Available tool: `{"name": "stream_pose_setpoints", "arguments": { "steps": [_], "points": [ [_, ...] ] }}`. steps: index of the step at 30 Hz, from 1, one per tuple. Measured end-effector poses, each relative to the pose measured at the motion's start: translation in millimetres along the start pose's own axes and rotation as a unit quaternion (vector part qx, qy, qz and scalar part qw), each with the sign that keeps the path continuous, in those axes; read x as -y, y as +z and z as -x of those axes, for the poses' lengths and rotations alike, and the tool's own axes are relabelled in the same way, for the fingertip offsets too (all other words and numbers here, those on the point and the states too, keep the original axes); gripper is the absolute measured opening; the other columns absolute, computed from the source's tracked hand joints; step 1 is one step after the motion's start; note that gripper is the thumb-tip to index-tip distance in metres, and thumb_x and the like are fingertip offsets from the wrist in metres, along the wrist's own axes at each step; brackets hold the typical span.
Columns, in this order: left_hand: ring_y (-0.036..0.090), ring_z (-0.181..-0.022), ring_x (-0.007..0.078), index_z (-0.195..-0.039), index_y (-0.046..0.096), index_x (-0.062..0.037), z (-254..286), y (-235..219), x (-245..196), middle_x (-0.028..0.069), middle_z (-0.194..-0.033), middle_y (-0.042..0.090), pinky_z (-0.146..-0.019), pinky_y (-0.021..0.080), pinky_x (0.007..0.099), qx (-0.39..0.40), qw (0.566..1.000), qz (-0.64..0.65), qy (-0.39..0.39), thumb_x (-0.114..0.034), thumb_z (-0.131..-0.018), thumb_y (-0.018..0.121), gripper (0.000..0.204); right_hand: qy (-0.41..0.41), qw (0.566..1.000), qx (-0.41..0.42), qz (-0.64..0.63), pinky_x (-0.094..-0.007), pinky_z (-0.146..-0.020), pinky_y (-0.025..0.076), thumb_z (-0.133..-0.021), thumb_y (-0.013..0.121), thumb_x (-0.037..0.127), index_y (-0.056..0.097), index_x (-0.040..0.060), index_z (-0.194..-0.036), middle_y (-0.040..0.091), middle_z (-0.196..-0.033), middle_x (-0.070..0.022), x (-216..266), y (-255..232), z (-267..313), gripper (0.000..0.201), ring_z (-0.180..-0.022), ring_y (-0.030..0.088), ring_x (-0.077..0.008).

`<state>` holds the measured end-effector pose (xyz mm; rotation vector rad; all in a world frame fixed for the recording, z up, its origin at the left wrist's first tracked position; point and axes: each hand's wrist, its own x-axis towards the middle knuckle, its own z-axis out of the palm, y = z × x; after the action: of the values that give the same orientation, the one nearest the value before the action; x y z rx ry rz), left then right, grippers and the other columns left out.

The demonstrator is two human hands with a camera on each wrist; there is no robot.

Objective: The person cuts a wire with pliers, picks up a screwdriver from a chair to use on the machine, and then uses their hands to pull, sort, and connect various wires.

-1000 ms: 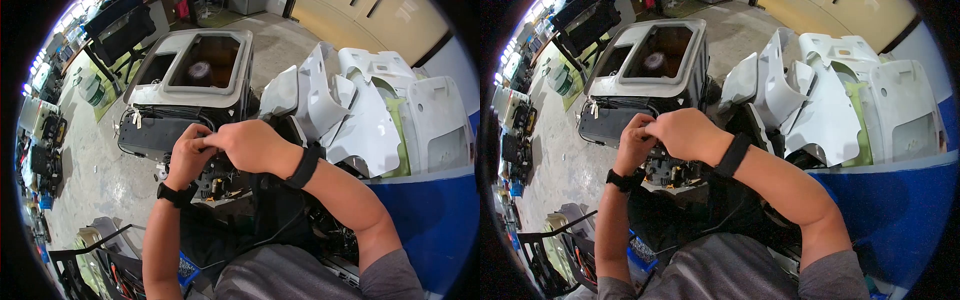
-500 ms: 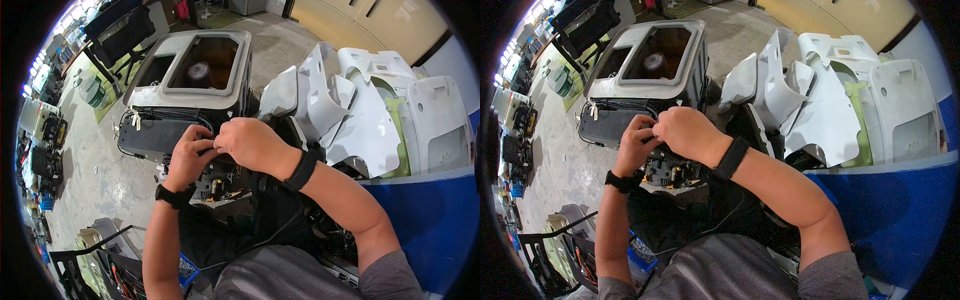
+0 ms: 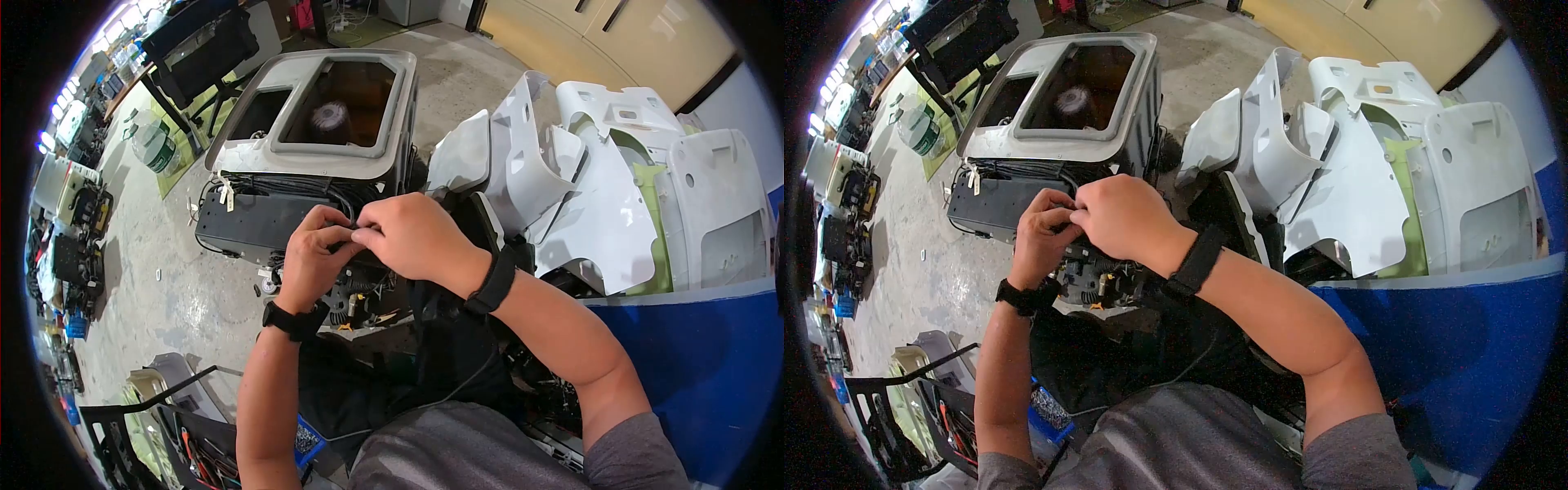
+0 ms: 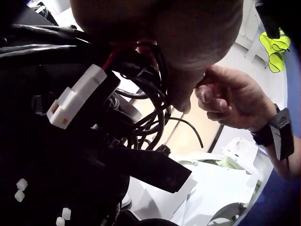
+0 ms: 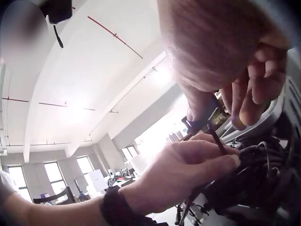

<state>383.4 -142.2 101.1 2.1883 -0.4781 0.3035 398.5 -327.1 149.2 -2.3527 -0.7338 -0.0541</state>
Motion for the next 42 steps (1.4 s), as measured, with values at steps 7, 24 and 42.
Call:
{"name": "stream_pose_setpoints", "arguments": {
  "steps": [7, 24, 42],
  "points": [
    [0.063, -0.085, 0.0236, -0.086, 0.073, -0.0044, 3, -2, 6, 0.0067, -0.095, 0.062, -0.072, 0.051, 0.0321, 0.013, 1.000, -0.018, 0.021, -0.003, -0.069, 0.075, 0.017, -0.210, 0.960, 0.090, 0.160, -0.0399, -0.067, 0.052, -0.083, 0.064, 0.018, 0.069, 0.0085, -0.088, 0.066, -0.092, -0.0086, 4, -9, -4, 0.012, -0.083, 0.065, -0.0294],
    [0.062, -0.082, 0.0217, -0.082, 0.068, 0.0011, -1, -5, -3, 0.0081, -0.099, 0.061, -0.071, 0.051, 0.0313, 0.021, 0.999, -0.018, 0.017, -0.002, -0.071, 0.077, 0.015, -0.109, 0.992, 0.034, 0.047, -0.0404, -0.071, 0.051, -0.084, 0.066, 0.019, 0.070, 0.0067, -0.087, 0.065, -0.083, -0.0111, -5, 1, 3, 0.013, -0.081, 0.065, -0.0315],
    [0.060, -0.076, 0.0242, -0.080, 0.065, 0.0007, -2, 4, -2, 0.0078, -0.086, 0.060, -0.067, 0.048, 0.0314, -0.012, 1.000, 0.015, 0.003, -0.001, -0.067, 0.073, 0.016, -0.072, 0.996, -0.046, -0.036, -0.0394, -0.065, 0.051, -0.082, 0.070, 0.030, 0.070, 0.0060, -0.083, 0.066, -0.076, -0.0109, 2, 11, 3, 0.024, -0.073, 0.064, -0.0307]
  ]
}}
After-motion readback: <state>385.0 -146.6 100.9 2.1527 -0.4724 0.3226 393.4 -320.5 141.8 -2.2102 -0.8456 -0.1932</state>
